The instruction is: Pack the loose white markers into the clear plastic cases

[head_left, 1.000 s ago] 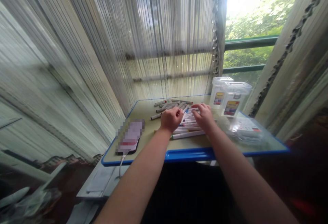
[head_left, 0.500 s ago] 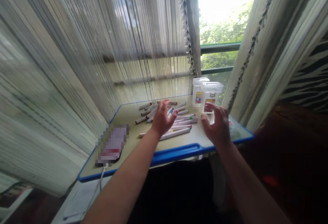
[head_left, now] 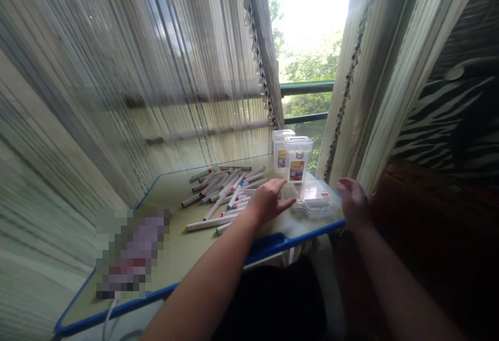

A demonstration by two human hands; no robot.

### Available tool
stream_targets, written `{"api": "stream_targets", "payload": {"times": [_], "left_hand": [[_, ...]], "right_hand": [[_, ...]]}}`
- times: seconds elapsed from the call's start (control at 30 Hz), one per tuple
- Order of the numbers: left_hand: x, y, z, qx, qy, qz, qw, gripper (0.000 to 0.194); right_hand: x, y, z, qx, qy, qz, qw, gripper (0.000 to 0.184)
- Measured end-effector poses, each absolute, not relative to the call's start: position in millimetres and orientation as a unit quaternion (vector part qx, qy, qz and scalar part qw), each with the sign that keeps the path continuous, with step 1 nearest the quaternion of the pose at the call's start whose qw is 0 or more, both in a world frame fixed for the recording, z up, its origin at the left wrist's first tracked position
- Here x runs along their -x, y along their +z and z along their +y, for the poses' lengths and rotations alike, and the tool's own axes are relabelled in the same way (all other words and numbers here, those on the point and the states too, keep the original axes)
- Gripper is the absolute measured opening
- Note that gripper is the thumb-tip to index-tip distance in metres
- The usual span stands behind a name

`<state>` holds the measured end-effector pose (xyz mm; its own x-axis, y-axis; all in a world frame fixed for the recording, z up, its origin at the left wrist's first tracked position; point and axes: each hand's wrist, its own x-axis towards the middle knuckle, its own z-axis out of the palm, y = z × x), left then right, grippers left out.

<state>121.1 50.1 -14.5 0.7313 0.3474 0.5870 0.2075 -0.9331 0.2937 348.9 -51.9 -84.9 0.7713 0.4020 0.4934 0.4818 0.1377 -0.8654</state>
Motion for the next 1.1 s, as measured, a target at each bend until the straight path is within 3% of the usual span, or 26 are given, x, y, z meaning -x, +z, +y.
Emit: {"api": "stream_targets", "payload": {"times": [0.2,0.43,0.67,0.87,1.1], "left_hand": [[-127,-18,50,-0.951,0.279,0.121,0.063,0.075],[-130,-19,47,-0.962,0.226,0.13,0.087,0.078],[-129,-21,49,-0.972,0.208,0.102,0.023,0.022],[-128,-22,44,-0.968,0.226,0.108,-0.01,0.022],[-129,-27,47,-0.969,0.22,0.111,-0.016,0.022]], "right_hand": [[-345,-71,-52,0.698,0.056,-0.369,0.611,0.037],[-345,-77,-55,0.657,0.09,-0.344,0.665,0.051],[-342,-75,-58,0.631,0.105,-0.32,0.699,0.049],[-342,-71,-62,0.648,0.15,-0.324,0.673,0.051],[-342,-65,-71,0.624,0.22,-0.371,0.651,0.067]]}}
